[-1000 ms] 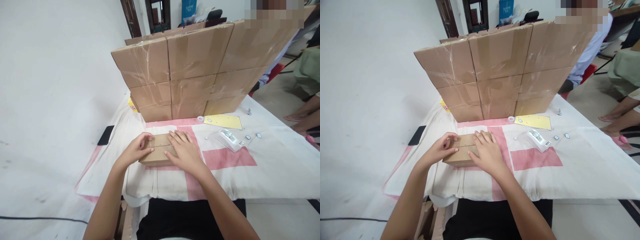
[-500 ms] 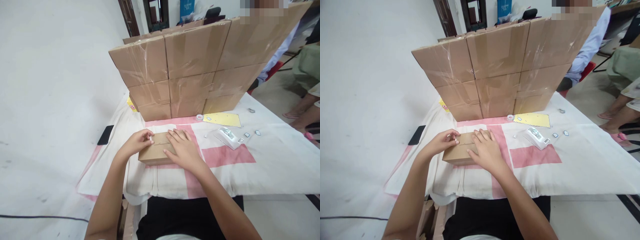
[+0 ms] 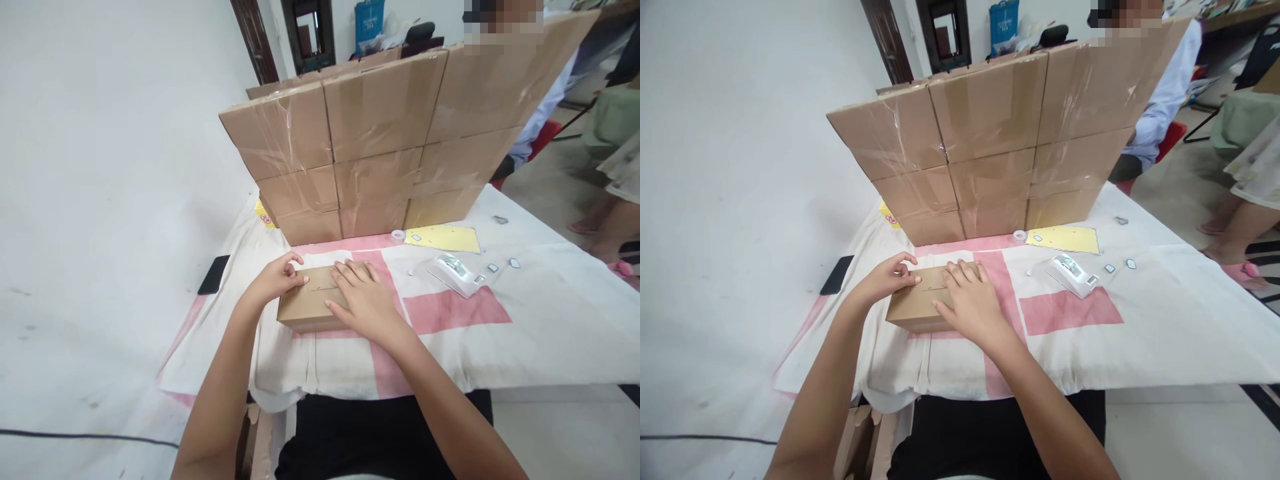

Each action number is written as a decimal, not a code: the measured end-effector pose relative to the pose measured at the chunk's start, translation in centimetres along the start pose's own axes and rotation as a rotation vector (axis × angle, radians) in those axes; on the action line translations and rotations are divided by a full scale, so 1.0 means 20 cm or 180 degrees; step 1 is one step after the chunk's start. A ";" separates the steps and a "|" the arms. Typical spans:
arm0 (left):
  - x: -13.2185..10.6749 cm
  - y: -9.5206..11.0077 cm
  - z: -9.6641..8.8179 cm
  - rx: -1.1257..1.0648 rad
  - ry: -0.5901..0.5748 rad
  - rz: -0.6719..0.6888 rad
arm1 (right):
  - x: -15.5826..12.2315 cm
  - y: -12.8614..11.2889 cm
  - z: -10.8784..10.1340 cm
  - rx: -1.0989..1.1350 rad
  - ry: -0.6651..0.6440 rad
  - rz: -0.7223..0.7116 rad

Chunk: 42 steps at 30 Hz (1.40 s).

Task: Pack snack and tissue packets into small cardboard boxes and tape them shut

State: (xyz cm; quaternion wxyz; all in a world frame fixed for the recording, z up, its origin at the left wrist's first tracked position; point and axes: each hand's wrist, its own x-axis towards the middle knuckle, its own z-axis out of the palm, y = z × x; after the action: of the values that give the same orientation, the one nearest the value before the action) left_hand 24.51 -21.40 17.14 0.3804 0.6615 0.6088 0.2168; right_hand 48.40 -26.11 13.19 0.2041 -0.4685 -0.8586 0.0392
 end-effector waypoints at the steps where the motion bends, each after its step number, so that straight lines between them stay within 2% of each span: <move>1: 0.00 0.00 0.00 0.0010 0.0018 -0.0055 | 0.00 0.00 0.00 0.0009 0.0001 0.0011; 6: 0.03 -0.01 0.04 0.0193 0.0258 -0.0309 | -0.01 -0.01 0.00 0.0038 0.0017 0.0052; 14: -0.02 0.03 0.15 0.1005 0.1166 -0.0292 | -0.02 -0.03 -0.01 0.0055 0.0104 0.0075; 18: -0.11 -0.01 0.21 0.1061 0.1164 0.0048 | -0.01 -0.02 -0.01 0.0077 0.0115 0.0107; 26: -0.39 -0.20 0.33 0.1033 0.1299 0.0858 | 0.00 -0.02 0.01 0.0184 0.0249 0.0135; 32: -0.42 -0.29 0.40 0.1041 0.1648 0.1285 | -0.04 -0.06 -0.01 0.0289 0.0207 0.0281; 34: -0.42 -0.33 0.41 0.0939 0.1720 0.1454 | -0.06 -0.02 -0.01 0.0385 0.0215 0.0513; 36: -0.41 -0.36 0.41 0.0867 0.1788 0.1636 | -0.08 0.06 -0.03 0.0661 0.0114 0.0516; 39: -0.39 -0.42 0.42 0.0818 0.1906 0.1885 | -0.14 0.21 -0.05 0.1217 -0.0184 0.0007; 42: -0.37 -0.47 0.44 0.0570 0.2059 0.2012 | -0.22 0.28 -0.04 0.1304 -0.0155 -0.0246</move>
State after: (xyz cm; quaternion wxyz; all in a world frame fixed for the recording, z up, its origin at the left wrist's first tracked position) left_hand 23.83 -31.00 5.81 0.0274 0.7434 0.4810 0.4640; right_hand 55.31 -26.76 11.10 0.2757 -0.3828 -0.8547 0.2165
